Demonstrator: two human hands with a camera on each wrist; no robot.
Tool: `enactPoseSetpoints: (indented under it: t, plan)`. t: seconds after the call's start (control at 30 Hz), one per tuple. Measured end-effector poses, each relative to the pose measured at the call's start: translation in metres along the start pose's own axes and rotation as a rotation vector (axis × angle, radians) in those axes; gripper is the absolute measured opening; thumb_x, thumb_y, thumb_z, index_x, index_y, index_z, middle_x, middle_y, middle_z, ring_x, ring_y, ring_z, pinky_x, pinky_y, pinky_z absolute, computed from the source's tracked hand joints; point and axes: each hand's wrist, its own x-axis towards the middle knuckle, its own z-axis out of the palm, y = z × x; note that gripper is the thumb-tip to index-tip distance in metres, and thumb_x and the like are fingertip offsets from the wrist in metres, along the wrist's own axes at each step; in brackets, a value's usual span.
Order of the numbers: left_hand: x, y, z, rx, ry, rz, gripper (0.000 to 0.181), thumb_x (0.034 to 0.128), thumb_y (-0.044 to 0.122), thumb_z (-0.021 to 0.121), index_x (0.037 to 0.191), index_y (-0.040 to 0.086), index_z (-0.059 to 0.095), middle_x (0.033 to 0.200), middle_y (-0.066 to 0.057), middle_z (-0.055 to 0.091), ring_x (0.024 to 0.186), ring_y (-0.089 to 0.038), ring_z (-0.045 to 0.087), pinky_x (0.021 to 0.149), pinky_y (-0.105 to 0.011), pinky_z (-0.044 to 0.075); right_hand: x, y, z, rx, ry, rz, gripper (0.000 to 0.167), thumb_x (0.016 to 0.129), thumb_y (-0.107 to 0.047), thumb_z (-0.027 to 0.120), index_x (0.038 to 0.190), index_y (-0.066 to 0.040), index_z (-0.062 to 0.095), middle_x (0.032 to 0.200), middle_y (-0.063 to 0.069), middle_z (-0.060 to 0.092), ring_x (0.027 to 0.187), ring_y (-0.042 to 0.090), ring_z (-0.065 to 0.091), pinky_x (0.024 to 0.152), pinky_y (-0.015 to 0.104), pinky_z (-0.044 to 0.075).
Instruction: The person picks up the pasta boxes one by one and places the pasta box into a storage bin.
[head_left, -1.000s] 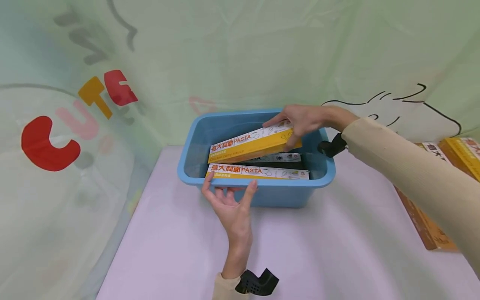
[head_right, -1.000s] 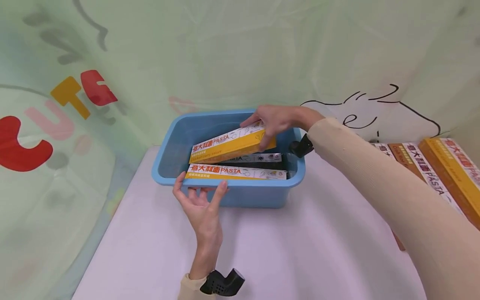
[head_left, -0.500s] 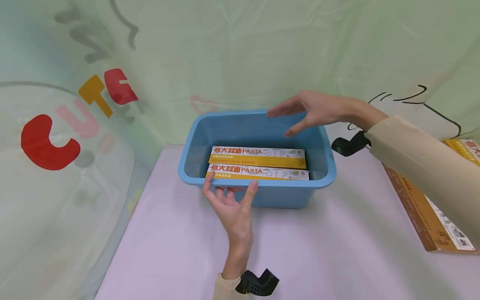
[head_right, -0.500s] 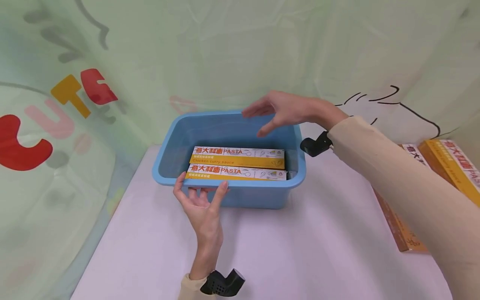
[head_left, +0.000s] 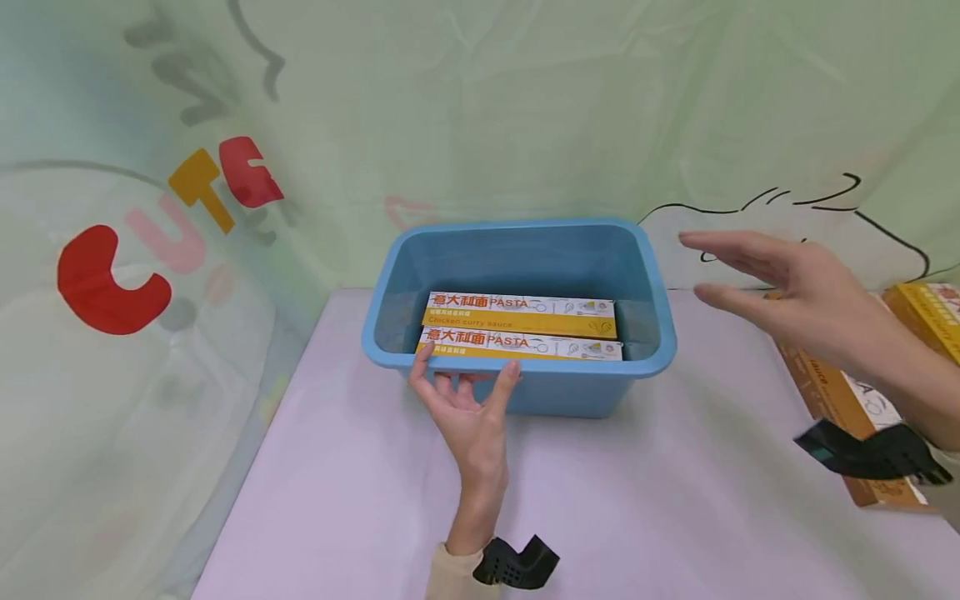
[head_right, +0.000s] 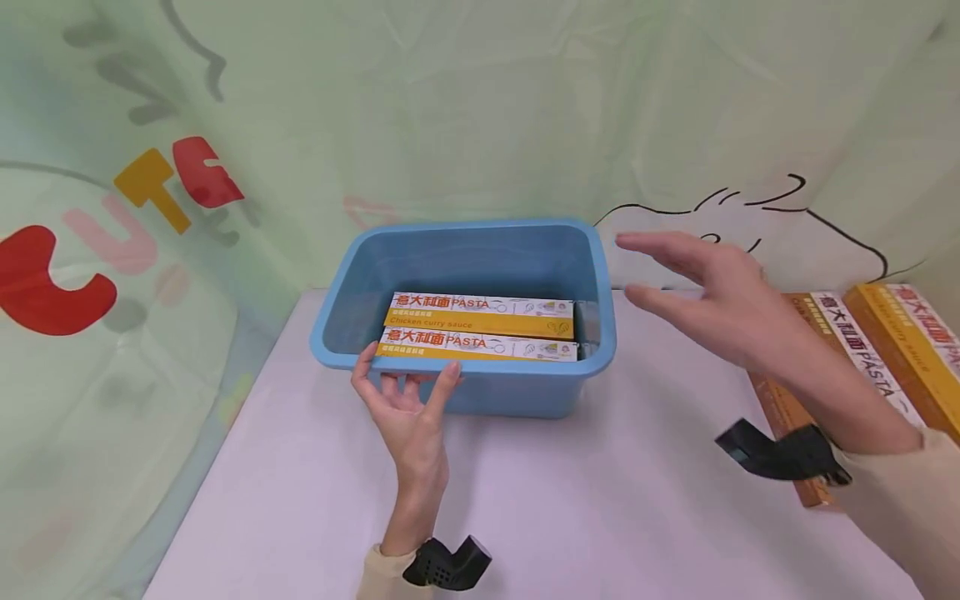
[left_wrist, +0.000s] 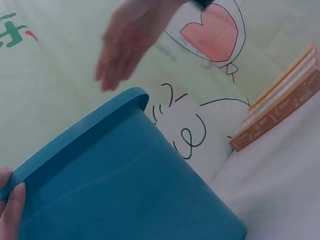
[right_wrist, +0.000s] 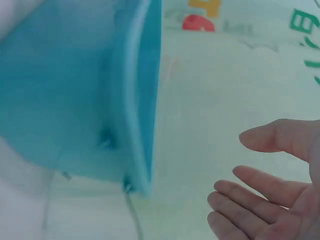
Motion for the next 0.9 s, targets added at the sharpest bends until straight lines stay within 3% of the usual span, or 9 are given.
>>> enactPoseSetpoints:
  t: [0.1, 0.17, 0.23, 0.33, 0.43, 0.57, 0.63, 0.7, 0.9]
  plan:
    - [-0.001, 0.000, 0.001, -0.007, 0.003, -0.013, 0.088, 0.0848, -0.009, 0.079, 0.151, 0.011, 0.023, 0.145, -0.018, 0.047, 0.095, -0.022, 0.055, 0.085, -0.034, 0.063, -0.037, 0.026, 0.002, -0.002, 0.067, 0.108, 0.060, 0.106, -0.024, 0.064, 0.162, -0.015, 0.040, 0.166, 0.022, 0.034, 0.151, 0.053, 0.025, 0.124, 0.061, 0.025]
    - [-0.001, 0.001, 0.001, -0.008, 0.007, -0.020, 0.089, 0.0841, -0.010, 0.078, 0.151, 0.010, 0.023, 0.144, -0.016, 0.048, 0.094, -0.022, 0.054, 0.085, -0.034, 0.063, -0.062, 0.048, 0.005, 0.012, 0.117, 0.152, 0.058, 0.109, -0.022, 0.058, 0.163, -0.016, 0.037, 0.170, 0.009, 0.030, 0.158, 0.035, 0.021, 0.126, 0.030, 0.025]
    - [-0.002, 0.001, 0.002, -0.011, 0.009, -0.026, 0.090, 0.0837, -0.011, 0.078, 0.151, 0.010, 0.023, 0.144, -0.016, 0.049, 0.094, -0.022, 0.055, 0.085, -0.035, 0.063, -0.086, 0.075, 0.007, 0.018, 0.183, 0.158, 0.055, 0.111, -0.017, 0.052, 0.164, -0.018, 0.035, 0.170, -0.010, 0.028, 0.159, 0.013, 0.018, 0.115, 0.005, 0.024]
    - [-0.004, 0.002, 0.003, -0.011, 0.005, -0.029, 0.090, 0.0837, -0.010, 0.079, 0.151, 0.009, 0.022, 0.144, -0.017, 0.049, 0.094, -0.023, 0.055, 0.085, -0.035, 0.063, -0.119, 0.115, 0.012, 0.000, 0.280, 0.153, 0.056, 0.112, -0.007, 0.046, 0.164, -0.019, 0.032, 0.160, -0.032, 0.025, 0.148, -0.015, 0.015, 0.107, -0.004, 0.020]
    - [-0.003, 0.002, 0.003, -0.016, 0.001, -0.022, 0.089, 0.0841, -0.009, 0.079, 0.151, 0.011, 0.023, 0.143, -0.018, 0.048, 0.094, -0.024, 0.055, 0.086, -0.038, 0.064, -0.144, 0.143, 0.020, -0.053, 0.345, 0.233, 0.056, 0.112, -0.006, 0.045, 0.165, -0.010, 0.027, 0.162, -0.031, 0.021, 0.146, -0.018, 0.011, 0.107, -0.005, 0.014]
    - [-0.002, 0.002, 0.002, -0.015, -0.001, -0.011, 0.088, 0.0844, -0.009, 0.079, 0.151, 0.013, 0.024, 0.143, -0.019, 0.048, 0.094, -0.026, 0.055, 0.085, -0.041, 0.064, -0.167, 0.158, 0.035, -0.052, 0.392, 0.465, 0.058, 0.112, -0.011, 0.045, 0.164, 0.001, 0.021, 0.172, -0.008, 0.013, 0.154, -0.004, 0.006, 0.120, 0.009, 0.012]
    - [-0.002, 0.001, 0.001, -0.006, 0.000, -0.008, 0.088, 0.0845, -0.008, 0.079, 0.150, 0.013, 0.025, 0.144, -0.020, 0.048, 0.096, -0.026, 0.056, 0.085, -0.040, 0.064, -0.173, 0.161, 0.043, -0.020, 0.408, 0.578, 0.060, 0.112, -0.012, 0.045, 0.164, 0.002, 0.018, 0.174, 0.010, 0.011, 0.159, 0.014, 0.006, 0.129, 0.029, 0.013]
    - [-0.003, 0.001, 0.001, 0.003, 0.001, -0.007, 0.088, 0.0844, -0.008, 0.080, 0.150, 0.013, 0.025, 0.144, -0.019, 0.048, 0.098, -0.026, 0.056, 0.085, -0.037, 0.064, -0.179, 0.168, 0.051, 0.010, 0.429, 0.664, 0.062, 0.112, -0.012, 0.047, 0.165, -0.002, 0.017, 0.174, 0.014, 0.009, 0.159, 0.030, 0.005, 0.129, 0.052, 0.014]
    - [-0.002, 0.003, 0.000, -0.012, 0.006, -0.010, 0.088, 0.0841, -0.010, 0.079, 0.150, 0.012, 0.025, 0.144, -0.019, 0.048, 0.097, -0.026, 0.055, 0.086, -0.036, 0.064, -0.188, 0.202, 0.061, -0.096, 0.352, 0.723, 0.075, 0.108, -0.015, 0.060, 0.165, 0.000, 0.013, 0.169, 0.031, 0.008, 0.153, 0.055, 0.007, 0.117, 0.074, 0.022]
